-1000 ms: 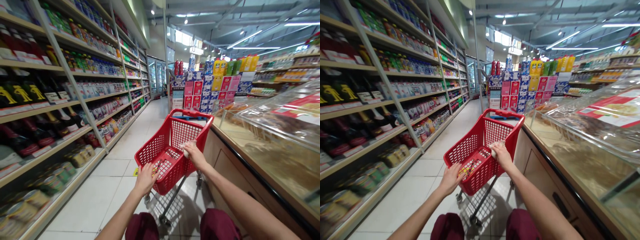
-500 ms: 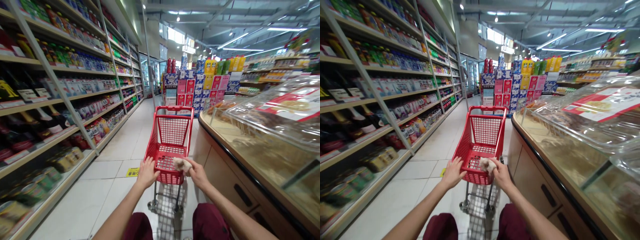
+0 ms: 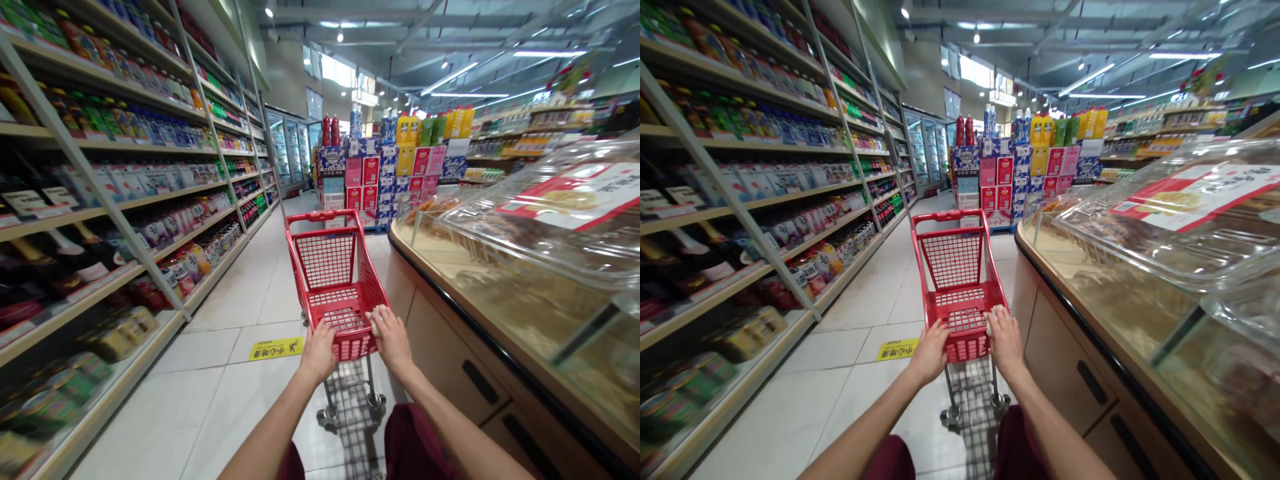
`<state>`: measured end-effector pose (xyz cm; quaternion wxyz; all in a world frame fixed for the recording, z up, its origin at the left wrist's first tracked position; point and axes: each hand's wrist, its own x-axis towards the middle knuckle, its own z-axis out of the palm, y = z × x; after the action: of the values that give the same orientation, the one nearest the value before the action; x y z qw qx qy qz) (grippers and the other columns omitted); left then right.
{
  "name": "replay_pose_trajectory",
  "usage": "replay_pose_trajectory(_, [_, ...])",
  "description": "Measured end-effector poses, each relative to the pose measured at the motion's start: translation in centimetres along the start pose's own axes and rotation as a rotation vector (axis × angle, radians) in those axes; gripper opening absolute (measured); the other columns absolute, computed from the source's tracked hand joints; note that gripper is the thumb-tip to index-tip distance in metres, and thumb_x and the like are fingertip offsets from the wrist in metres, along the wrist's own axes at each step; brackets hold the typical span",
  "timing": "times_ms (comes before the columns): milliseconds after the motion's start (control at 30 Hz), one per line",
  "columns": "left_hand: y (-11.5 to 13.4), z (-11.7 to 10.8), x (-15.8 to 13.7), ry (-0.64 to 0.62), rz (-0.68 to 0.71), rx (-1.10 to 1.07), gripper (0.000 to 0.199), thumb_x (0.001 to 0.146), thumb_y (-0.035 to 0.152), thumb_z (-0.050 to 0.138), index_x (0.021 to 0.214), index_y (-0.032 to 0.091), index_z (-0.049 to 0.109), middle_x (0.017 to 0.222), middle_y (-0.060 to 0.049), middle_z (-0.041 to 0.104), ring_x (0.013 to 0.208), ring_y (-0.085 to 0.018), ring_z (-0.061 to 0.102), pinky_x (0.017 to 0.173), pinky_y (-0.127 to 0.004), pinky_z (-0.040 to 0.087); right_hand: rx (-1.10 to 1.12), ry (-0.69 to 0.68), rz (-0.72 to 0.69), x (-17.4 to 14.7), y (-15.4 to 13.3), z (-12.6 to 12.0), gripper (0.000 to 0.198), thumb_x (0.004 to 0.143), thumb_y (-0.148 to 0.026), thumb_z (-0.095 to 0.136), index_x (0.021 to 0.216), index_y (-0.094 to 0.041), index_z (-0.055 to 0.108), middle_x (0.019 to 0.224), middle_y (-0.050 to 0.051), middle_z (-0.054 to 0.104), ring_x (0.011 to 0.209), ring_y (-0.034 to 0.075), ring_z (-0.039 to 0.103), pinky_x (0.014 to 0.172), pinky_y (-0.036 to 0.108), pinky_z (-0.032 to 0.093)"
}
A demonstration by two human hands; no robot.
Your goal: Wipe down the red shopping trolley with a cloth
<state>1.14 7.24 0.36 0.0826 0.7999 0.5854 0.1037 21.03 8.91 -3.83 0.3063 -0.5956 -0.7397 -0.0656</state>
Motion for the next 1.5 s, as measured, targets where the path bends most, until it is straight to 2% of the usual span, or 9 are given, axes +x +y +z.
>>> replay_pose_trajectory(267, [-1.7, 0.2, -0.2, 0.046, 0.012, 0.005, 0.057, 0.069, 0.001, 0.033, 0.126, 0.003, 0.030, 0.140, -0.017, 0.022, 0.131, -0.021, 0.011, 0.105, -0.042, 0.021, 0.153, -0.003, -0.332, -0.7, -6.2, 3.1, 0.048, 0.075, -0.002, 0.037, 0.119, -0.018, 0.049, 0.124, 0.008, 0.049, 0.121, 0.020, 0.037, 0.097, 0.042, 0.033])
replay_pose_trajectory(433, [-2.5, -0.8, -0.9, 0.057, 0.014, 0.013, 0.051, 0.069, -0.002, 0.033, 0.119, 0.005, 0.042, 0.137, -0.017, 0.029, 0.129, -0.023, 0.018, 0.105, -0.040, 0.022, 0.106, 0.036, -0.121, -0.3, -2.2, 2.1, 0.051, 0.075, 0.000, 0.033, 0.118, -0.020, 0.050, 0.126, 0.010, 0.048, 0.123, 0.021, 0.033, 0.096, 0.047, 0.030])
replay_pose_trajectory(500, [-2.5, -1.0, -0.8, 0.058, 0.036, 0.004, 0.049, 0.069, -0.002, 0.035, 0.117, 0.006, 0.045, 0.137, -0.016, 0.030, 0.128, -0.022, 0.019, 0.105, -0.038, 0.023, 0.130, 0.066, -0.084, -0.3, -2.8, 2.5, 0.052, 0.073, 0.001, 0.034, 0.119, -0.017, 0.049, 0.124, 0.012, 0.049, 0.121, 0.021, 0.036, 0.097, 0.046, 0.031])
replay_pose_trajectory(633, [-2.6, -0.9, -0.6, 0.065, 0.064, -0.005, 0.048, 0.071, -0.001, 0.035, 0.117, 0.008, 0.045, 0.136, -0.015, 0.032, 0.128, -0.020, 0.021, 0.104, -0.038, 0.027, 0.221, 0.047, -0.325, -0.7, -6.6, 4.3, 0.050, 0.076, -0.003, 0.036, 0.122, -0.017, 0.046, 0.122, 0.011, 0.051, 0.119, 0.019, 0.039, 0.095, 0.041, 0.036])
replay_pose_trajectory(733, [-2.8, -0.9, -0.7, 0.075, 0.067, -0.007, 0.047, 0.071, -0.001, 0.033, 0.116, 0.009, 0.046, 0.136, -0.014, 0.033, 0.128, -0.019, 0.022, 0.104, -0.038, 0.027, 0.194, 0.032, -0.395, -0.5, -5.4, 3.8, 0.046, 0.079, -0.005, 0.035, 0.121, -0.020, 0.047, 0.123, 0.008, 0.051, 0.120, 0.019, 0.039, 0.096, 0.043, 0.035])
replay_pose_trajectory(900, [-2.4, -0.6, -0.6, 0.104, 0.048, -0.019, 0.043, 0.072, 0.000, 0.034, 0.112, 0.008, 0.049, 0.135, -0.016, 0.033, 0.128, -0.020, 0.023, 0.104, -0.038, 0.027, 0.070, 0.056, -0.086, 0.2, -1.7, 2.3, 0.048, 0.078, -0.003, 0.032, 0.121, -0.018, 0.047, 0.124, 0.012, 0.049, 0.121, 0.023, 0.036, 0.096, 0.048, 0.031])
replay_pose_trajectory(1100, [-2.0, -0.4, -0.4, 0.133, 0.029, -0.017, 0.044, 0.073, 0.000, 0.034, 0.112, 0.011, 0.048, 0.134, -0.014, 0.036, 0.127, -0.020, 0.024, 0.103, -0.041, 0.028, 0.116, -0.054, -0.344, -0.7, -5.6, 3.3, 0.051, 0.078, -0.003, 0.035, 0.125, -0.020, 0.043, 0.129, 0.006, 0.045, 0.123, 0.020, 0.034, 0.097, 0.042, 0.031])
replay_pose_trajectory(1300, [-1.9, 0.1, -0.3, 0.149, 0.007, 0.006, 0.044, 0.071, -0.001, 0.035, 0.111, 0.009, 0.049, 0.133, -0.015, 0.037, 0.127, -0.021, 0.025, 0.103, -0.039, 0.028, -0.006, -0.005, -0.036, 0.9, -0.7, 0.6, 0.049, 0.078, -0.001, 0.033, 0.120, -0.022, 0.048, 0.127, 0.009, 0.047, 0.123, 0.023, 0.034, 0.098, 0.047, 0.027])
replay_pose_trajectory(1500, [-1.7, -0.1, 0.0, 0.143, 0.015, 0.037, 0.044, 0.073, 0.001, 0.033, 0.111, 0.012, 0.050, 0.133, -0.012, 0.038, 0.126, -0.020, 0.027, 0.102, -0.041, 0.029, 0.101, -0.067, -0.343, -0.2, -5.6, 3.1, 0.050, 0.079, -0.003, 0.034, 0.126, -0.021, 0.041, 0.129, 0.007, 0.044, 0.123, 0.020, 0.034, 0.098, 0.043, 0.030])
